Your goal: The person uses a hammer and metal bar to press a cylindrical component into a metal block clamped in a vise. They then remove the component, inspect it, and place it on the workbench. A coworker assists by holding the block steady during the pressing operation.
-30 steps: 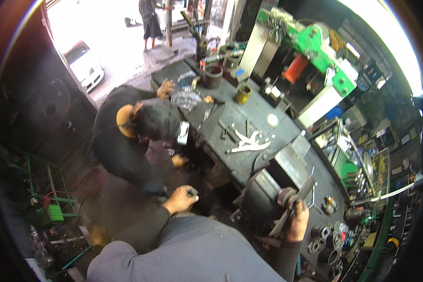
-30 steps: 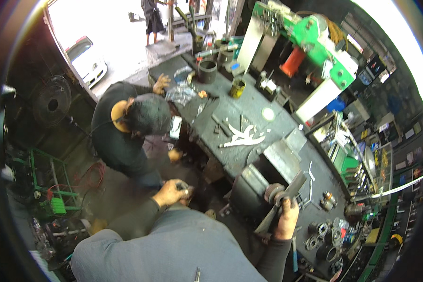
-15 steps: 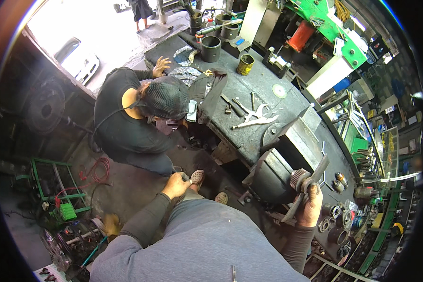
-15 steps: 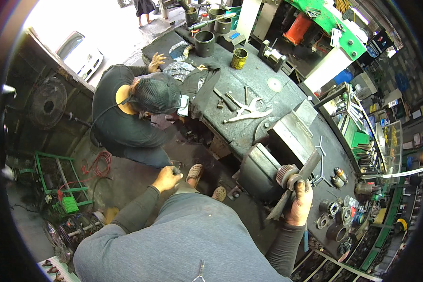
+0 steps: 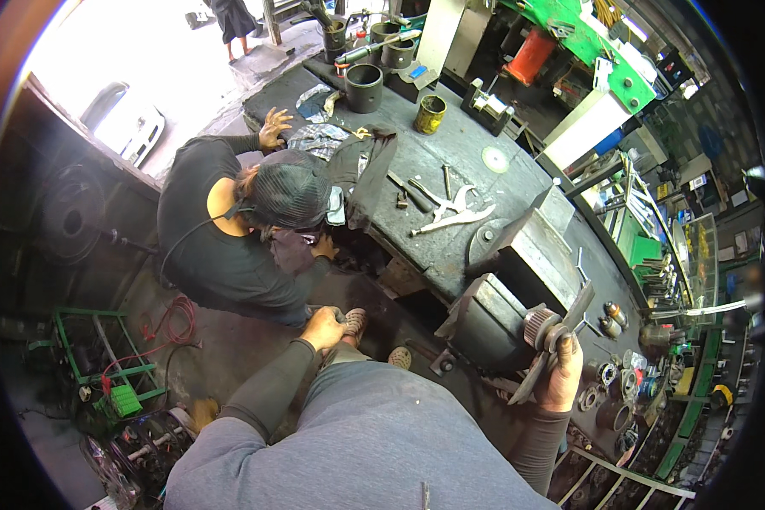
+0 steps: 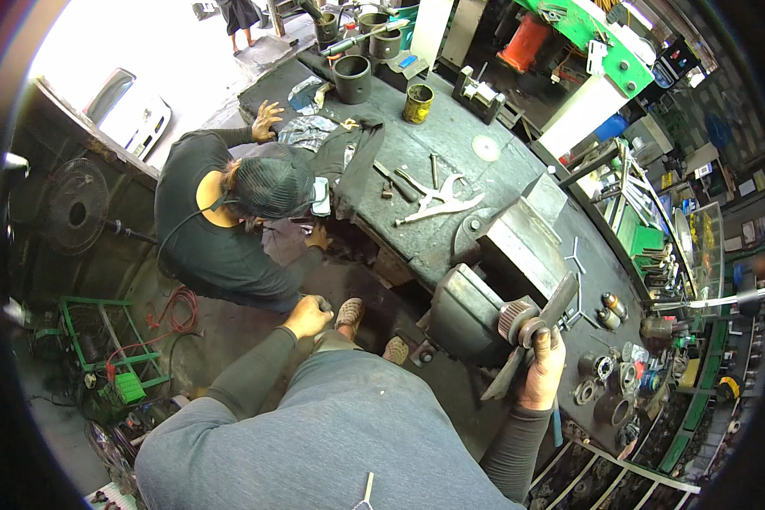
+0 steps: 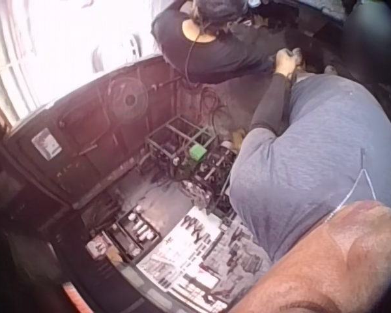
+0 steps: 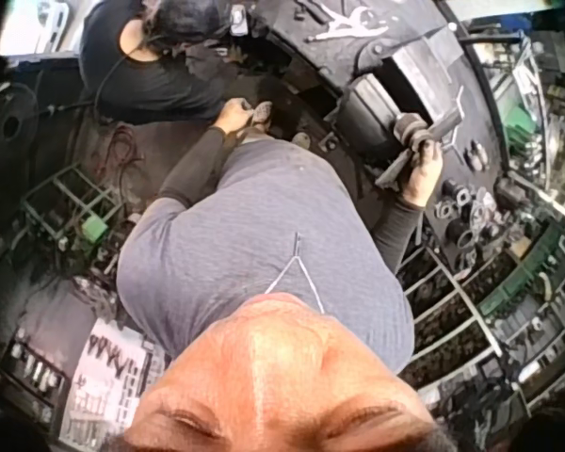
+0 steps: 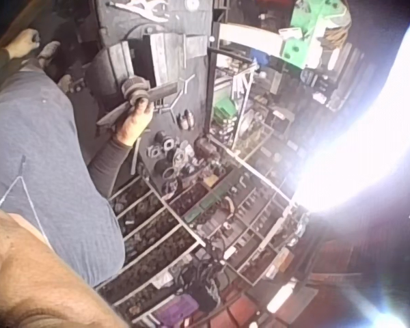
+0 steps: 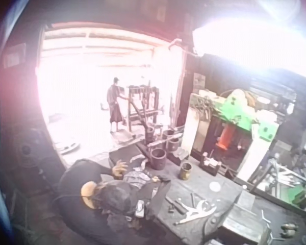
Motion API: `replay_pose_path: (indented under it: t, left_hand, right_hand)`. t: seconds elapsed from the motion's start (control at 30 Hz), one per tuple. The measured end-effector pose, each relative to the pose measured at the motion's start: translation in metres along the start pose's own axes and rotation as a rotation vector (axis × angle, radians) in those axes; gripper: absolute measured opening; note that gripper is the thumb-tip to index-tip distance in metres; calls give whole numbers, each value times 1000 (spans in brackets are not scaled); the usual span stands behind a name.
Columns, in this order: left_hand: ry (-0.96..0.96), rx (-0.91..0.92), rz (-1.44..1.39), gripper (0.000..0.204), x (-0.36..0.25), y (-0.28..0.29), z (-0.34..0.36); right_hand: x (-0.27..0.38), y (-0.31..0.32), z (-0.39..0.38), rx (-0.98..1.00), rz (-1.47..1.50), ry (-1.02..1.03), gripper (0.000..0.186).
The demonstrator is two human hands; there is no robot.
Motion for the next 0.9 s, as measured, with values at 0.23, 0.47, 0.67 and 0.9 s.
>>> replay_pose_path:
  t: [0.23, 0.47, 0.67, 0.9]
  left_hand:
    - [-40, 34, -63, 52, 17, -29, 24]
    - [63, 141, 146, 65, 51, -65, 70]
    - [161, 179, 61, 46, 61, -83, 73]
    - [191, 125, 100, 41, 101, -98, 23]
  right_hand:
    - [2, -7, -1, -31, 40, -7, 51]
    - [7, -8, -6, -96, 10, -70, 59]
    - [3, 0, -3, -101, 1, -86, 61]
    - [6, -7, -3, -77, -7, -87, 56]
Point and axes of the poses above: each hand's wrist, its own z-axis towards the middle knuckle, its own y-axis out of the back of the hand, x = y × z, the point moved 5 cm from there along z, towards the middle knuckle, and after that the axes turned 7 degrees about -y, right-handed, at the moved point
